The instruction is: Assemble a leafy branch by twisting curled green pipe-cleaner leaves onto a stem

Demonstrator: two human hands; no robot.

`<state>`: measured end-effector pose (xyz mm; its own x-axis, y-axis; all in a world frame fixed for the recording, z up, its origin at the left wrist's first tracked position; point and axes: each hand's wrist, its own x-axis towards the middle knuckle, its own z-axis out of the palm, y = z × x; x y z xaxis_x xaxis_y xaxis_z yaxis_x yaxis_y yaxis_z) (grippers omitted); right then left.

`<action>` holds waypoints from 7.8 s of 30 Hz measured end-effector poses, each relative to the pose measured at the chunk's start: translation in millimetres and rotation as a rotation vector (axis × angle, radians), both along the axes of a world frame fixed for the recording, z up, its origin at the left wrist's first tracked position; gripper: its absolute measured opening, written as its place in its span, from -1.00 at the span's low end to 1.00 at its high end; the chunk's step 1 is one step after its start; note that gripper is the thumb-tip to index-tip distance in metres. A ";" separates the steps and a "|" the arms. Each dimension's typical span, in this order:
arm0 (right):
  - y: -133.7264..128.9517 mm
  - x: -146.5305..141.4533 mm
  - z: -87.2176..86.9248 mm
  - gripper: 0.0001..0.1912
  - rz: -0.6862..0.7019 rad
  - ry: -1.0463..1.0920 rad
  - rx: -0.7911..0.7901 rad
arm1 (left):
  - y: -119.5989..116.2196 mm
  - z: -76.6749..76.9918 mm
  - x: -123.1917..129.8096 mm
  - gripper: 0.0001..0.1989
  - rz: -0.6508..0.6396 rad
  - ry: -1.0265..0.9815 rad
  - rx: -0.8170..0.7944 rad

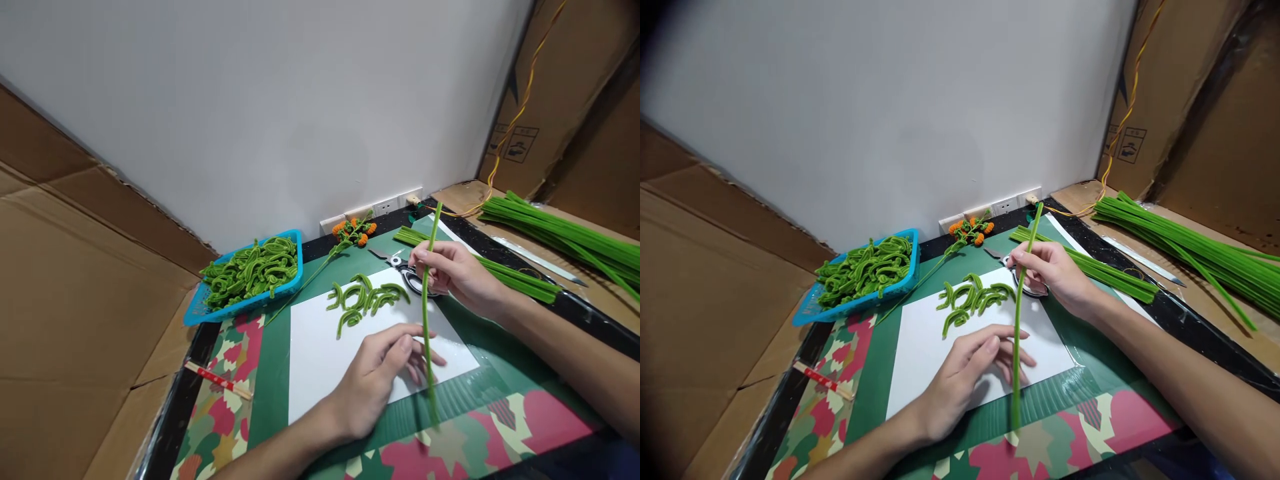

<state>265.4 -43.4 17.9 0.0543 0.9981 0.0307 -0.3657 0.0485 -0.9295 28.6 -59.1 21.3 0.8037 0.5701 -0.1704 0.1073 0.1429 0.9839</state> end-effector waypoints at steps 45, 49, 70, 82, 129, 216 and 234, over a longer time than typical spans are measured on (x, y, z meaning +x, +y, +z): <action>3.9 1.1 -31.5 -0.59 -0.307 -1.964 0.083 | -0.3 -22.5 -6.8 -0.46 0.629 -0.040 -0.170; 3.0 3.4 -28.9 -0.59 -0.390 -1.828 0.079 | -1.8 -23.3 -7.2 -0.47 0.618 -0.044 -0.177; 4.0 13.1 -26.4 -0.59 -0.386 -1.208 0.224 | -4.7 -18.7 -4.9 -0.60 0.541 -0.097 -0.146; 8.1 14.8 -36.5 -0.52 -0.377 -1.265 0.185 | -5.9 -22.3 -5.1 -0.58 0.484 -0.141 -0.165; 0.6 10.6 -42.5 -0.54 -0.394 -1.224 0.287 | -9.4 -17.4 -15.4 -0.75 -0.037 0.198 0.117; -10.8 11.7 -13.8 -0.70 -0.109 -0.949 0.181 | -11.7 -21.9 -14.4 -0.48 0.141 -0.003 -0.204; -16.7 -1.3 -11.1 -0.74 0.307 -0.478 0.033 | -12.3 -21.6 -16.5 -0.63 0.077 0.082 -0.122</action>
